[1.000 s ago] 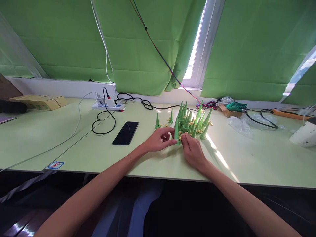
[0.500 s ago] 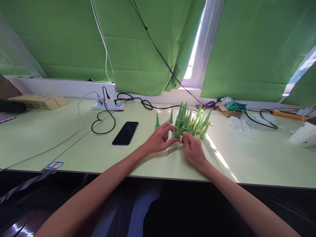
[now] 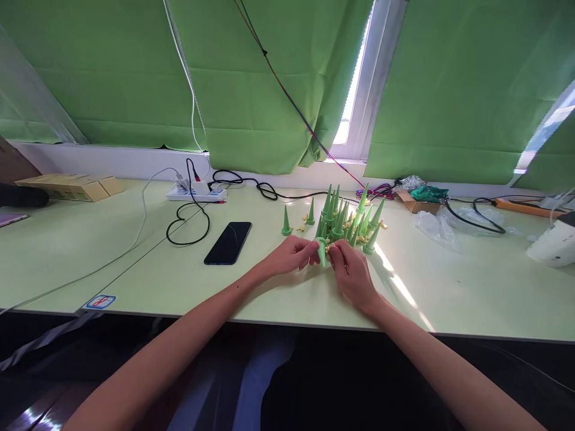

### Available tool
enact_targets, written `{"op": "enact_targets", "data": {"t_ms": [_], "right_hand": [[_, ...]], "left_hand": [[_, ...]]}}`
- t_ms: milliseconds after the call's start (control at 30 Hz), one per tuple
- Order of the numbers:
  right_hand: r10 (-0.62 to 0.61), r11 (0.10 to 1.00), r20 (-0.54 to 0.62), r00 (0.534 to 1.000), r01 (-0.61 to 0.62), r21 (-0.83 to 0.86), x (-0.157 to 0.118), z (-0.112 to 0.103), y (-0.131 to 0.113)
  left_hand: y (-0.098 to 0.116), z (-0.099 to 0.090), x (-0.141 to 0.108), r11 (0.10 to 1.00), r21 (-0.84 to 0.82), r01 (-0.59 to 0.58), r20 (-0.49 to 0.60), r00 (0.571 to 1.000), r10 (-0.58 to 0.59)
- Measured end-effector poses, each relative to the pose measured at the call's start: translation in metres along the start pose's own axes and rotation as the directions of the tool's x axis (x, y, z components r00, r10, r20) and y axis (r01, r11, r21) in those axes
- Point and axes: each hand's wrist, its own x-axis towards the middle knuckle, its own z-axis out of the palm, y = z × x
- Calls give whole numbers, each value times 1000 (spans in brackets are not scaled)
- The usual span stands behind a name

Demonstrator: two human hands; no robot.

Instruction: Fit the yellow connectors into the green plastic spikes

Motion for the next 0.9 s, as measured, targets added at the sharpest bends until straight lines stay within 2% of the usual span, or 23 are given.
{"op": "enact_targets", "data": {"t_ms": [200, 333, 500, 667, 900], "right_hand": [[8, 1000, 37, 999, -8, -4, -1, 0, 1], [13, 1000, 57, 998, -12, -4, -1, 0, 3], [29, 999, 83, 996, -31, 26, 0, 0, 4], [59, 996, 87, 994, -64, 57, 0, 0, 4], [65, 996, 83, 994, -70, 61, 1, 1, 5]], "left_hand": [[0, -2, -1, 999, -20, 25, 29, 999, -25], [0, -1, -1, 1000, 14, 0, 1, 1000, 0], [-1, 1, -1, 991, 89, -101, -76, 991, 108], [-4, 3, -2, 961, 183, -206, -134, 964, 232], [-7, 4, -2, 893, 308, -328, -130, 915, 381]]}}
